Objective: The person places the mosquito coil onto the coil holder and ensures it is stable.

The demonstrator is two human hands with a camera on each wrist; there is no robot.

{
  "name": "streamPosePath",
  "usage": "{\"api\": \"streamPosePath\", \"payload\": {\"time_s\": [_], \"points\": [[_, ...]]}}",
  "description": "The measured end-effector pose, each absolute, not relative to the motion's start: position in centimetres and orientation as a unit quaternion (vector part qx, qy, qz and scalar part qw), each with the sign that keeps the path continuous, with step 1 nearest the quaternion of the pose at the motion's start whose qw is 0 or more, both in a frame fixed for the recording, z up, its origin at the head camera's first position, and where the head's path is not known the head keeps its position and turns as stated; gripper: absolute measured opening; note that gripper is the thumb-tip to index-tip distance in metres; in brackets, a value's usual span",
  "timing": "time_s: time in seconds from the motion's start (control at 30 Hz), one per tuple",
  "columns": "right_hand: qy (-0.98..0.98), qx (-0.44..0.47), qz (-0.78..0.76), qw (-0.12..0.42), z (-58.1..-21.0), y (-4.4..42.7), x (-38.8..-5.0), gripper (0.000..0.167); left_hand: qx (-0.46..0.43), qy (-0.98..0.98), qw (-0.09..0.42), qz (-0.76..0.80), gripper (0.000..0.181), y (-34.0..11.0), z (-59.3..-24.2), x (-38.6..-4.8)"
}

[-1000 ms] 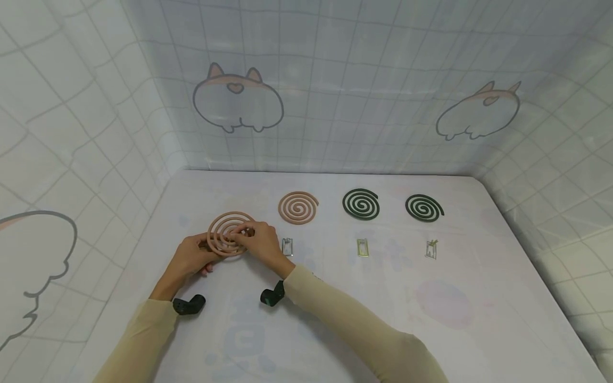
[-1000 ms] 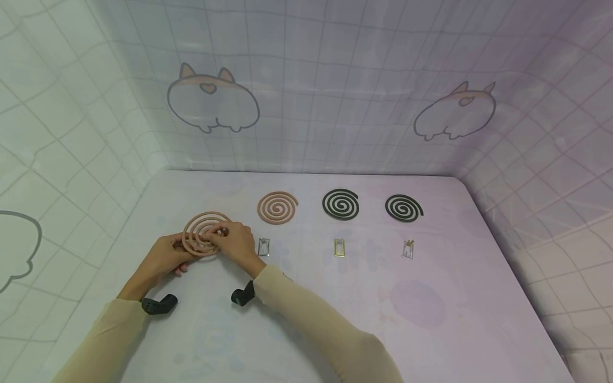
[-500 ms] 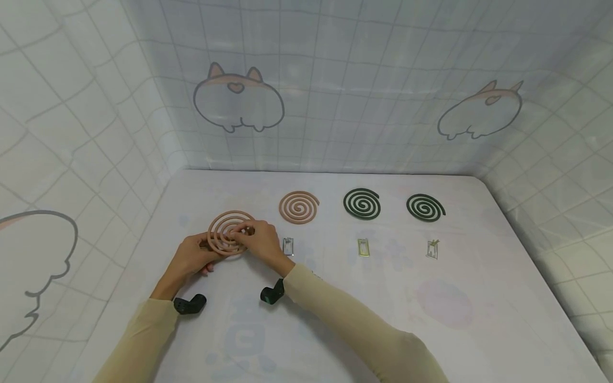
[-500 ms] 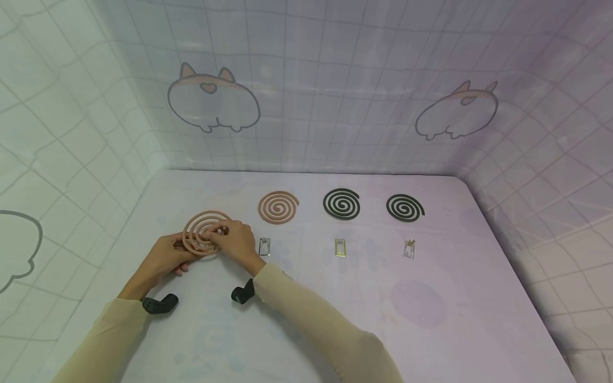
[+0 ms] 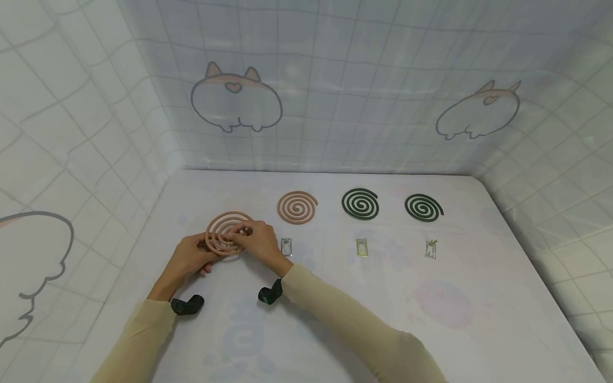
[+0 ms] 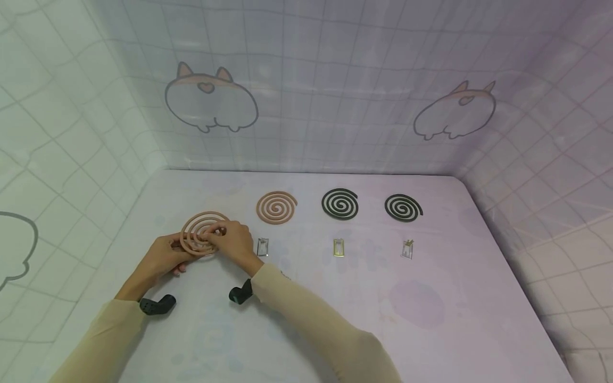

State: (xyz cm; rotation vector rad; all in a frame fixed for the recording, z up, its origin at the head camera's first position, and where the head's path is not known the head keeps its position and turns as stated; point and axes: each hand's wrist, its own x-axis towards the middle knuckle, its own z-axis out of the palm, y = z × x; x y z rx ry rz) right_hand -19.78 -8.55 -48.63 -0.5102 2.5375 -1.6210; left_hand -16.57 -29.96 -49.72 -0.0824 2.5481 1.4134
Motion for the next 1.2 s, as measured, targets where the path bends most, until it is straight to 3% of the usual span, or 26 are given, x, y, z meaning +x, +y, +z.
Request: {"api": "streamPosePath", "payload": {"time_s": [0.73,1.07,1.2], "points": [[0.835,-0.178,-0.521,0.017,-48.63,-8.89,-19.78,0.017,-0.033,0.879,0.117,0.46,0.054,-29.84,-49.44,-16.63],[0.83,-0.173,-0.53,0.025,-48.96,-8.95,-19.83,0.017,-0.022,0.871,0.112,0.477,0.042,-29.94,-49.57,-16.51],[0.824,-0.177,-0.537,0.027,-48.91,-8.88,-19.81,0.017,-0.023,0.87,0.116,0.479,0.048,-29.89,-49.48,-16.51]]}}
